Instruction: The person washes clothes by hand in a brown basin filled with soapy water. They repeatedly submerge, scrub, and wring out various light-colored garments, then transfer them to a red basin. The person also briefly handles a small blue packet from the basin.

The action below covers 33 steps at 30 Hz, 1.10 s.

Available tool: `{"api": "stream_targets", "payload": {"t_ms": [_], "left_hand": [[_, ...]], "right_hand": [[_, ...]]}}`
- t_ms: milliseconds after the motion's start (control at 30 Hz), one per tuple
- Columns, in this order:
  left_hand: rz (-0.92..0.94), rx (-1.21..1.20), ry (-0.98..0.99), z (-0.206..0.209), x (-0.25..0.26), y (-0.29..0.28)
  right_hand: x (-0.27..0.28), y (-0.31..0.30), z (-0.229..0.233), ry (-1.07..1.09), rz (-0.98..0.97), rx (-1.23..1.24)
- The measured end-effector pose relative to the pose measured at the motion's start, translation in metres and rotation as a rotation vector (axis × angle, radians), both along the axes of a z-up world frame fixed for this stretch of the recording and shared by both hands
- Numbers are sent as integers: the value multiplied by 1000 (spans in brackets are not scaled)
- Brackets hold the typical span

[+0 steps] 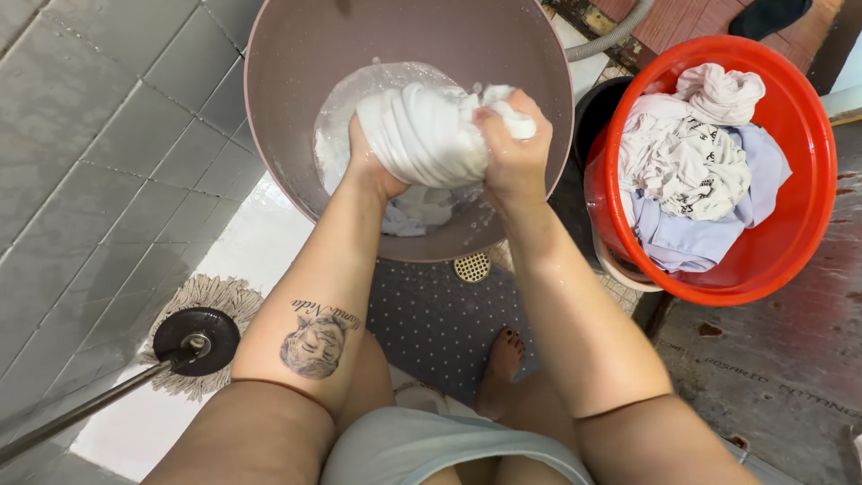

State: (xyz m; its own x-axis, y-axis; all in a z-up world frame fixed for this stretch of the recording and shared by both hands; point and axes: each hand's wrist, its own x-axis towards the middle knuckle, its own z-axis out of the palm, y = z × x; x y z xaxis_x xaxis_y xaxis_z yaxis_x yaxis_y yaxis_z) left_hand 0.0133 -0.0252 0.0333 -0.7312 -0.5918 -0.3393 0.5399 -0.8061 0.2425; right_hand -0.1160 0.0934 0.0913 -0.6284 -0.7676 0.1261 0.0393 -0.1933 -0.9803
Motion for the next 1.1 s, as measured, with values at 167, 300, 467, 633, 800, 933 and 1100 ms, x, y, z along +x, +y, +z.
{"api": "stream_targets", "payload": {"t_ms": [167,300,467,633,800,933,1100], "left_hand": [[-267,118,-97,7,-6,4],[-292,52,-196,-44,-23,-8],[-349,-89,-379,-96,-37,-23],[-435,-598,-838,-115,-63,-7],[-469,-1082,-1104,-126,-79,-2],[-508,-1230,-1167,-116,-81,7],[-530,-736,-871,-67,-51,2]], "right_hand": [[20,4,56,972,168,-97],[39,11,62,1177,411,-206],[30,16,39,1401,718,-273],[18,6,-11,1553,1101,-232],[33,1,-67,1747,1314,107],[49,2,-84,1800,1246,224],[39,31,-30,1470,897,65]]}}
